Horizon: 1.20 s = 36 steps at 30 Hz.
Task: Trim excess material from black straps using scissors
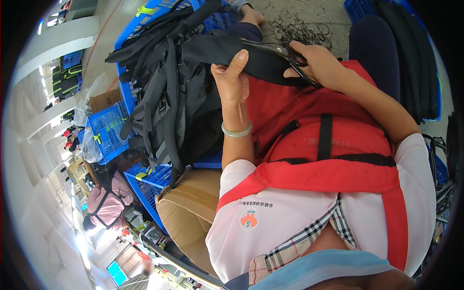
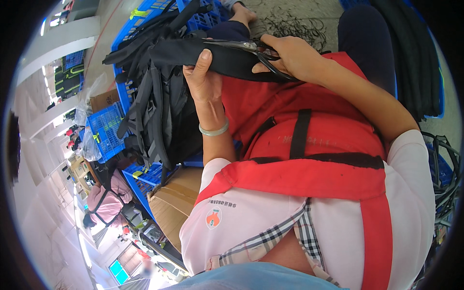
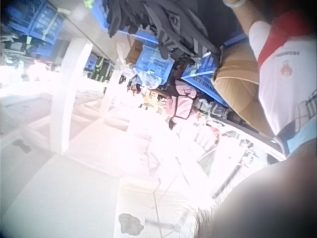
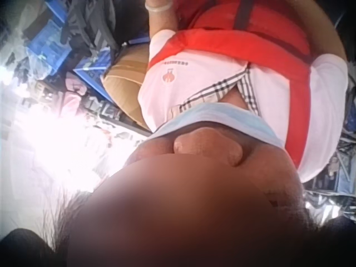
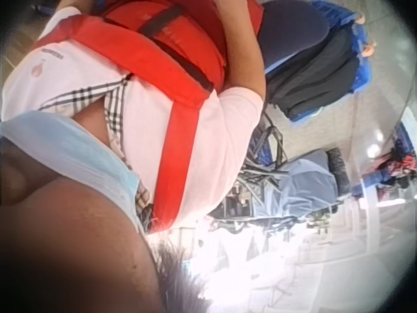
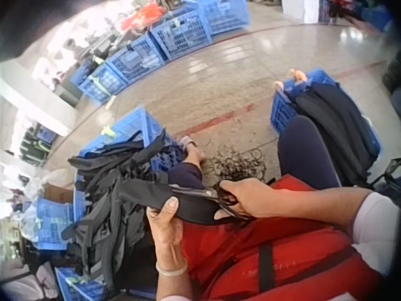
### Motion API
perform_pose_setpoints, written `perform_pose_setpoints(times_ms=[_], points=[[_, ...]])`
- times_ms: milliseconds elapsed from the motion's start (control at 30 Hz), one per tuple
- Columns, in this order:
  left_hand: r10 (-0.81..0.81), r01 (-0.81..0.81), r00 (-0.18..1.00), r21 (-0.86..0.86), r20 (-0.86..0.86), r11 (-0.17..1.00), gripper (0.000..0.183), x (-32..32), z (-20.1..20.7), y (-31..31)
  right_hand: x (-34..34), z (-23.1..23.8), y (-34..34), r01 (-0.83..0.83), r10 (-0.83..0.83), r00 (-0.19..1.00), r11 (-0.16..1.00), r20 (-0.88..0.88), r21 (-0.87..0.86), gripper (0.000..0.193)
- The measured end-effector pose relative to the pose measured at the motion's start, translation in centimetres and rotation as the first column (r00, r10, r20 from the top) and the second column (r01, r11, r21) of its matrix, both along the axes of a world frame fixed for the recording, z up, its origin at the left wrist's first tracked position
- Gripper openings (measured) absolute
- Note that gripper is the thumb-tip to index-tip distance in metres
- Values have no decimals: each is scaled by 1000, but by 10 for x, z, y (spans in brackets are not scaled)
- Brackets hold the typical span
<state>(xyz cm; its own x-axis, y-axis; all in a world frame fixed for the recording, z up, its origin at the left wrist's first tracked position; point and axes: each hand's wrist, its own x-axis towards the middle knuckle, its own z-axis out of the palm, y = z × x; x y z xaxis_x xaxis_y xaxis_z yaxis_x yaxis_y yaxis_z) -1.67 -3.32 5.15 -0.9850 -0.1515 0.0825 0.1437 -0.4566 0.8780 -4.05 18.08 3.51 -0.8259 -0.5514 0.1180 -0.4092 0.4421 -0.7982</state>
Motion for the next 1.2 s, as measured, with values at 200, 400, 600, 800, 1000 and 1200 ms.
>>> perform_pose_setpoints(times_ms=[200, 400, 600, 800, 1000, 1200], points=[[17, -18, 1000, 34, 15, 999, 26, 2, 1, 2, -2, 6, 3, -39, 30, 995, 994, 98, 98, 55], [-27, 27, 999, 1, -31, 1000, 24, 8, -1, 4, 2, 17, -1, -42, 39, 997, 998, -66, -42, 62], [-14, 14, 1000, 27, 7, 1000, 23, 7, -2, 5, 2, 22, -3, -57, 58, 997, 998, 60, -10, 58], [-3, 2, 1000, 45, 16, 999, 23, 1, -2, 1, -3, 3, -10, -16, 67, 965, 980, 252, -197, 50], [416, -417, 909, -109, -34, 902, 9, -9, 19, 26, -14, 5, 29, 264, -166, 918, 933, 361, -242, 29], [-134, -114, 926, -601, -352, 791, 28, 20, 18, 106, -7, 10, 19, 495, 459, 403, 618, 792, -611, 41]])
